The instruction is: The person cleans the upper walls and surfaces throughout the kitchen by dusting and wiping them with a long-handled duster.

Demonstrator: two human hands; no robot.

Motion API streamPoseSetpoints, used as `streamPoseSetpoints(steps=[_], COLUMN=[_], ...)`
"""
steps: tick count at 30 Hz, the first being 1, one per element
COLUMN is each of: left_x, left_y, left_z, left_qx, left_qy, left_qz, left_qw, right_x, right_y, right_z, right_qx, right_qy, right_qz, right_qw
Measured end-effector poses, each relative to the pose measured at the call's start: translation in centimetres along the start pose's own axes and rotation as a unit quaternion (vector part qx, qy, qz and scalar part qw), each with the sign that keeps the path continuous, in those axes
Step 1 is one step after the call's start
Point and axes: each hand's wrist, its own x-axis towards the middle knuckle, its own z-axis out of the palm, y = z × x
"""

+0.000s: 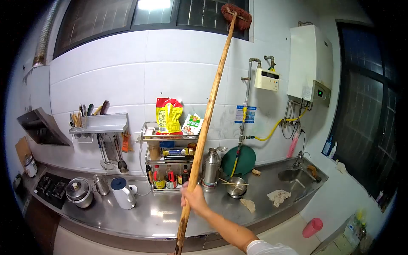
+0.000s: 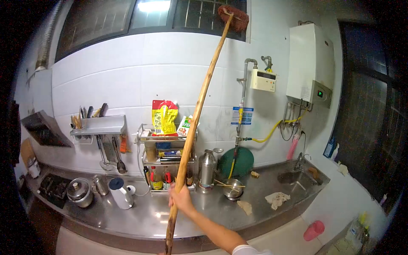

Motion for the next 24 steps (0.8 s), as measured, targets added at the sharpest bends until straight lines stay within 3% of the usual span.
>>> streamPoseSetpoints(steps=[1, 3, 5, 7, 9, 13, 15, 19, 24], left_x=[0.9, 3.2, 5.3, 10.5, 12.4, 16.2, 17.9, 20.1, 18.7], left_y=[1.4, 10.4, 15.5, 13.6, 17.2, 21.8, 24.2, 27.8, 28.1], left_z=[-0.9, -6.4, -8.2, -7.0, -8.8, -11.4, -12.9, -16.9, -19.3], left_qx=[-0.003, -0.064, -0.102, 0.028, 0.02, 0.024, 0.049, -0.041, -0.091], left_qy=[0.005, 0.036, 0.132, 0.192, 0.217, 0.292, 0.287, 0.295, 0.267], left_qz=[0.001, -0.069, -0.059, 0.058, 0.048, 0.125, 0.117, 0.146, 0.153], left_qw=[1.0, 0.995, 0.984, 0.979, 0.975, 0.948, 0.95, 0.943, 0.947], right_x=[1.6, 3.5, 4.2, 4.3, 4.6, 8.2, 10.9, 14.8, 15.1], right_y=[-1.4, -4.0, -5.9, -6.0, -6.6, -10.3, -12.8, -17.4, -17.3], right_z=[-0.3, -0.3, 0.5, 0.6, 0.8, 0.5, 0.6, 2.4, 4.5], right_qx=[0.009, 0.014, 0.032, 0.052, 0.091, 0.072, 0.047, -0.018, -0.049], right_qy=[-0.013, -0.031, -0.018, -0.023, -0.026, -0.047, -0.063, -0.052, -0.031], right_qz=[-0.019, -0.04, -0.106, -0.11, -0.099, -0.088, -0.103, -0.13, -0.161], right_qw=[1.0, 0.999, 0.994, 0.992, 0.991, 0.992, 0.992, 0.99, 0.985])
